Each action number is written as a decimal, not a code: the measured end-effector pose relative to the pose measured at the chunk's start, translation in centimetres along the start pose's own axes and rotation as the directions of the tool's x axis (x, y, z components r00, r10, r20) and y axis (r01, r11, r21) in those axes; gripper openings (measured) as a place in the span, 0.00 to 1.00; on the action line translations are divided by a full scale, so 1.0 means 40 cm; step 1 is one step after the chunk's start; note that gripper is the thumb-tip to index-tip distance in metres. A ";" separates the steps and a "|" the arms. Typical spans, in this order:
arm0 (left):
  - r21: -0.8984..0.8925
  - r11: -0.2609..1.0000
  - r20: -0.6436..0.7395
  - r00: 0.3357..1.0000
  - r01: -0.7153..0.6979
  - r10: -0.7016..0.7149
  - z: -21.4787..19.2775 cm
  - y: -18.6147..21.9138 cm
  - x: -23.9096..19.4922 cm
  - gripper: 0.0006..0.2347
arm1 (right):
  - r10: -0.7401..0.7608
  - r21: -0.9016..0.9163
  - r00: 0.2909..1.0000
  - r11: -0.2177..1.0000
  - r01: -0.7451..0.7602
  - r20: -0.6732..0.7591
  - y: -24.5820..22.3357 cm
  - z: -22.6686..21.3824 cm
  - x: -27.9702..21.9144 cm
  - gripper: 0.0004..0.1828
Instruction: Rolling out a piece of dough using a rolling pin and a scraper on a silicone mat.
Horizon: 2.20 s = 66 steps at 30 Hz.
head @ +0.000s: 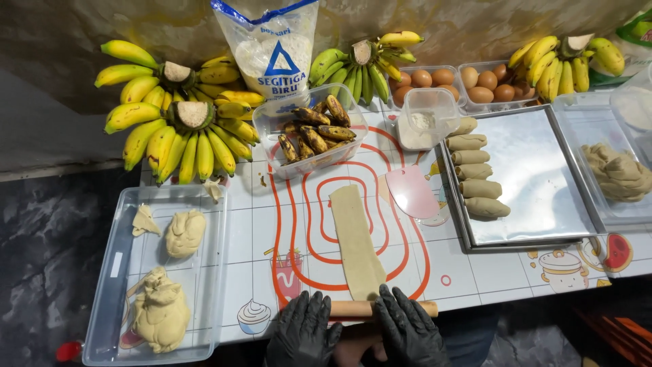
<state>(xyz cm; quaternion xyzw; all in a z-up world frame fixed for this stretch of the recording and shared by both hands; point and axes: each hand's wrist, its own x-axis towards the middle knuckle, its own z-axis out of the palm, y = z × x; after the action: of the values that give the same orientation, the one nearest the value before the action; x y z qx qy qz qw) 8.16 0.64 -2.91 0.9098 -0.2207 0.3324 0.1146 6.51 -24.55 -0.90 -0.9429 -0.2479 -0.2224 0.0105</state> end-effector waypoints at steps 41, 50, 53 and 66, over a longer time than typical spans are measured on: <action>-0.491 0.871 0.322 0.924 -0.025 0.208 0.000 0.060 0.228 0.33 | 0.306 0.419 0.947 0.876 -0.239 -0.098 0.295 0.129 0.281 0.35; -0.565 0.811 0.376 0.827 -0.152 0.417 0.081 -0.030 0.138 0.31 | 0.514 0.580 0.793 0.553 -0.599 0.329 0.343 0.128 0.379 0.31; -0.463 0.886 0.475 0.850 0.022 0.227 0.057 -0.079 0.137 0.29 | 0.523 0.622 0.766 0.471 -0.626 0.374 0.364 0.168 0.396 0.31; -0.381 0.924 0.380 0.914 0.014 0.142 0.066 -0.107 0.121 0.29 | 0.385 0.653 0.919 0.675 -0.345 0.088 0.321 0.171 0.415 0.28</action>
<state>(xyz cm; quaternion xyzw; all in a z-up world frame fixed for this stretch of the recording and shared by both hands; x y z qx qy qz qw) 14.96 1.87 -2.01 0.9115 -0.3292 0.0944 0.2278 28.33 -27.25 1.16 -0.9017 -0.1162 -0.1415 0.3916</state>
